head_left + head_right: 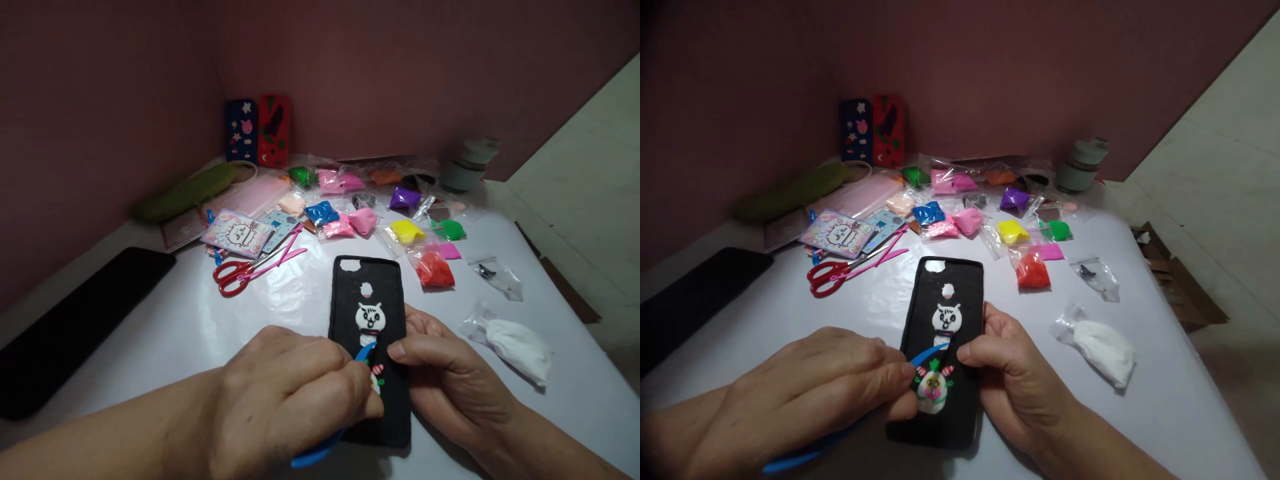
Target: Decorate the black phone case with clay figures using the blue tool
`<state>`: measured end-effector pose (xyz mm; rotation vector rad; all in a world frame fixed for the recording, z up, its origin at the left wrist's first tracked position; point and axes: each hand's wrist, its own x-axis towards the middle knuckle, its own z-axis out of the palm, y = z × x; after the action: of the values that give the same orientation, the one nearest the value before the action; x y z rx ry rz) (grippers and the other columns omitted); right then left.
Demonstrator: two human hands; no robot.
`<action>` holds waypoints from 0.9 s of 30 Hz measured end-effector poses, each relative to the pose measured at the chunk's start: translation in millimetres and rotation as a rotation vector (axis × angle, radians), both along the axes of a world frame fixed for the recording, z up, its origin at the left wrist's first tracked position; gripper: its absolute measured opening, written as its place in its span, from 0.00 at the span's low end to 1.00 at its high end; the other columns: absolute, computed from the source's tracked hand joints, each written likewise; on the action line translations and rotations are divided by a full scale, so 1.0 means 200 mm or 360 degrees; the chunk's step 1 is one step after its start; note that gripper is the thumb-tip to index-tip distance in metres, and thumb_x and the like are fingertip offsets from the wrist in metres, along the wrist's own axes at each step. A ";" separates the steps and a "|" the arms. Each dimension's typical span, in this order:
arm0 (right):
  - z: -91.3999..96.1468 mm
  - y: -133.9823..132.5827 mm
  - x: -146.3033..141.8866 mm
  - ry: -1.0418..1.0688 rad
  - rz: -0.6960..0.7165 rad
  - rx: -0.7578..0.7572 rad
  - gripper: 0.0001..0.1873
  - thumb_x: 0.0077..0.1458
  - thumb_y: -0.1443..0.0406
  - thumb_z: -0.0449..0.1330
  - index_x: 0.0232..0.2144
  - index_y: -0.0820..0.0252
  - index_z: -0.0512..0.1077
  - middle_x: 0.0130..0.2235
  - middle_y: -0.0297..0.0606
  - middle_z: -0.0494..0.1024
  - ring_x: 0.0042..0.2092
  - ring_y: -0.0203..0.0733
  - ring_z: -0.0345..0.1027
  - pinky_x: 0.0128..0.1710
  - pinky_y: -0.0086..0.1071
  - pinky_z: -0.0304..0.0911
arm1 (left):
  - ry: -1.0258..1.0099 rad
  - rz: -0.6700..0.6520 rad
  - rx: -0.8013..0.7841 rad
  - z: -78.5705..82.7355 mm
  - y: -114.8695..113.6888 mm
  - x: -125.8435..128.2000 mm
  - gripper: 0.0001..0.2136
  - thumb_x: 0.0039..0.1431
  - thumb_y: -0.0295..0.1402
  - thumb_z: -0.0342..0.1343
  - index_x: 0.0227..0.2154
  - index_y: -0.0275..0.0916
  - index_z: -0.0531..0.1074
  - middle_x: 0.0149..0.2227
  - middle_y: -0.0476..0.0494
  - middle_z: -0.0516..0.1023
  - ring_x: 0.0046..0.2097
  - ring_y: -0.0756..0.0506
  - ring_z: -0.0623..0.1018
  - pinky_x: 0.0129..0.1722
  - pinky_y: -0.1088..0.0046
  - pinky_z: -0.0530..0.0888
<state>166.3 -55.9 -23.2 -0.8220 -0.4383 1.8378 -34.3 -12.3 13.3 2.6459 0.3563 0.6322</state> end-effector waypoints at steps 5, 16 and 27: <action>0.01 0.00 0.00 0.0008 -0.0016 -0.0016 0.18 0.38 0.77 0.61 0.35 0.64 0.76 0.32 0.39 0.79 0.33 0.39 0.69 0.37 0.32 0.65 | 0.0157 0.0056 -0.0038 -0.01 -0.01 -0.01 0.17 0.71 0.33 0.34 0.37 0.40 0.70 0.32 0.52 0.77 0.32 0.53 0.75 0.36 0.83 0.68; 0.00 0.00 0.00 0.0030 -0.0008 -0.0007 0.18 0.38 0.78 0.60 0.35 0.64 0.75 0.32 0.38 0.78 0.32 0.38 0.69 0.36 0.31 0.65 | 0.0065 0.0017 0.0143 0.00 -0.02 0.02 0.19 0.70 0.29 0.34 0.37 0.36 0.72 0.29 0.48 0.76 0.30 0.51 0.73 0.31 0.80 0.70; 0.00 0.00 0.00 0.0047 -0.0008 -0.0013 0.18 0.38 0.78 0.60 0.35 0.65 0.75 0.32 0.39 0.78 0.32 0.38 0.70 0.36 0.31 0.64 | -0.0007 0.0045 0.0499 -0.05 -0.05 0.03 0.19 0.68 0.25 0.32 0.40 0.34 0.71 0.29 0.47 0.77 0.31 0.50 0.75 0.29 0.76 0.72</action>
<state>166.3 -55.0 -23.8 -0.7998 -0.4101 1.8458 -27.4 -22.4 4.0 2.9398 0.3159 0.7572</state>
